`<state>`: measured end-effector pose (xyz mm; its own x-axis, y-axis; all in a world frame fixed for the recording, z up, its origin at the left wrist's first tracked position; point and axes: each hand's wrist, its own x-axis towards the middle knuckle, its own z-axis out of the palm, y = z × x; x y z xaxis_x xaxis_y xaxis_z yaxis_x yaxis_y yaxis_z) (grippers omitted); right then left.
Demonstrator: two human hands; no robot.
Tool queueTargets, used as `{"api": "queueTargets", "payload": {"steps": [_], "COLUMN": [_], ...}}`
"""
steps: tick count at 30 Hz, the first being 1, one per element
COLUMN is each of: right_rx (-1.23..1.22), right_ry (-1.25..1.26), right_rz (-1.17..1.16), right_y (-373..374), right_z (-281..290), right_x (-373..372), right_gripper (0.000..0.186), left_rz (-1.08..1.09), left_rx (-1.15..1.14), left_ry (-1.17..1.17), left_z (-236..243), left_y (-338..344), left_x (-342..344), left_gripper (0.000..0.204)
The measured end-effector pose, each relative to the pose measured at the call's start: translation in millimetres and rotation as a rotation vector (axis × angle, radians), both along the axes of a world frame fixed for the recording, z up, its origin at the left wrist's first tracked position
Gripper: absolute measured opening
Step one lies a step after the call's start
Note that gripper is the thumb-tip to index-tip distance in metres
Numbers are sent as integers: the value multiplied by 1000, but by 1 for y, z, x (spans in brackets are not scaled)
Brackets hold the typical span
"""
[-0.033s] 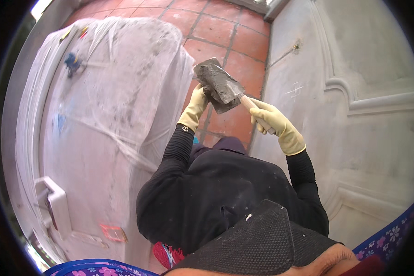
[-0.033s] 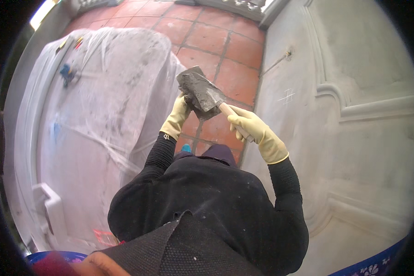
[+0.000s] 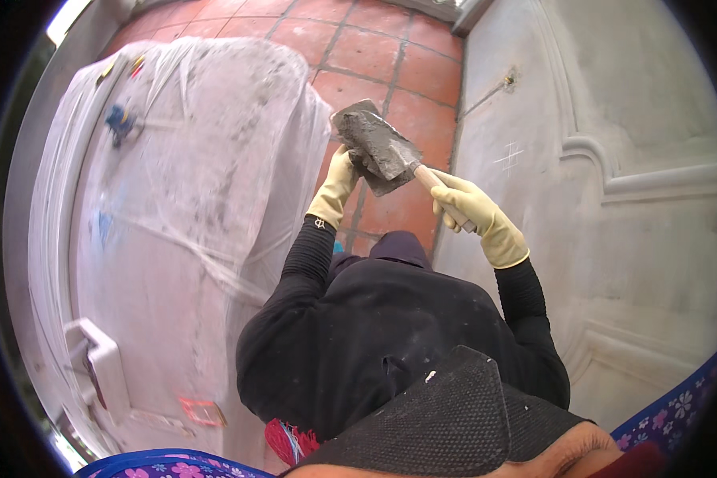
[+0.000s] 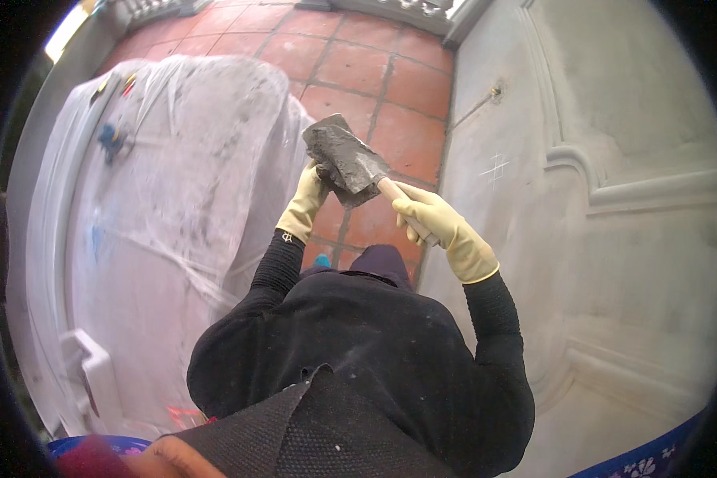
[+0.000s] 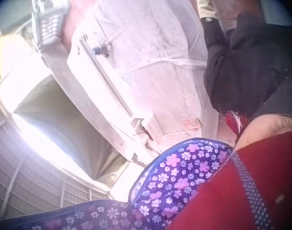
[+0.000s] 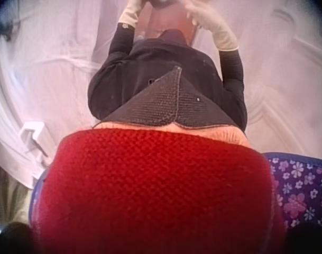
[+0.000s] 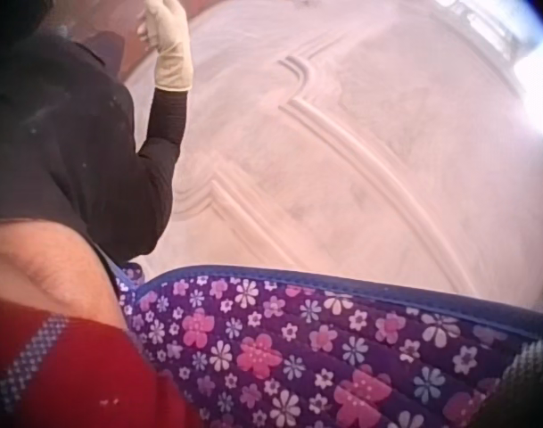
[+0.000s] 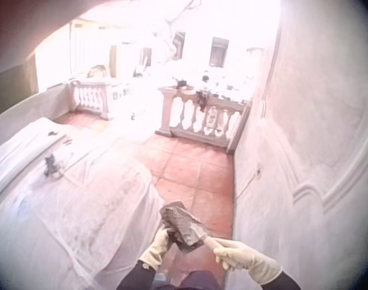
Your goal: The person scoops cement from a hawk with a trowel and applies it into the gaps between red floor tiles, smoothing the joints. The person works methodically along the tile seams, filling and leveling the grout lines.
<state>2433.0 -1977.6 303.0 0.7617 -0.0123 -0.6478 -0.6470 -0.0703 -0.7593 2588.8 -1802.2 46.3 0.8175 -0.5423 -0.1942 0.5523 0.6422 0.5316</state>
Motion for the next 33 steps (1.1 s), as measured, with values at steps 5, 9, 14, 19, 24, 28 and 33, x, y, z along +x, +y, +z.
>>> {"api": "queueTargets", "payload": {"steps": [5, 9, 14, 19, 24, 28, 33], "right_rx": [-35, -12, 37, 73, -58, -493, -613], "right_ry": [24, 67, 116, 146, 99, -254, -538], "right_rz": [32, 102, 234, 411, 611, 796, 780], "right_y": [-73, -148, -226, -261, -263, -250, -249], "right_z": [-10, -7, 16, 16, -2, -18, -47], "right_x": [72, 162, 276, 394, 530, 632, 774], "right_gripper": [65, 65, 62, 61, 61, 60, 61], "left_rz": [-3, 117, 324, 459, 562, 543, 627], "left_rx": [-8, -5, -36, -30, -30, -74, -3], "left_ry": [68, 165, 273, 291, 377, 308, 296], "left_z": [-20, -22, -7, -12, -39, -58, -56], "left_y": [-83, -144, -194, -194, -185, -181, -178], "left_x": [94, 169, 259, 335, 444, 553, 691], "left_gripper": [38, 38, 41, 33, 37, 42, 36]}}
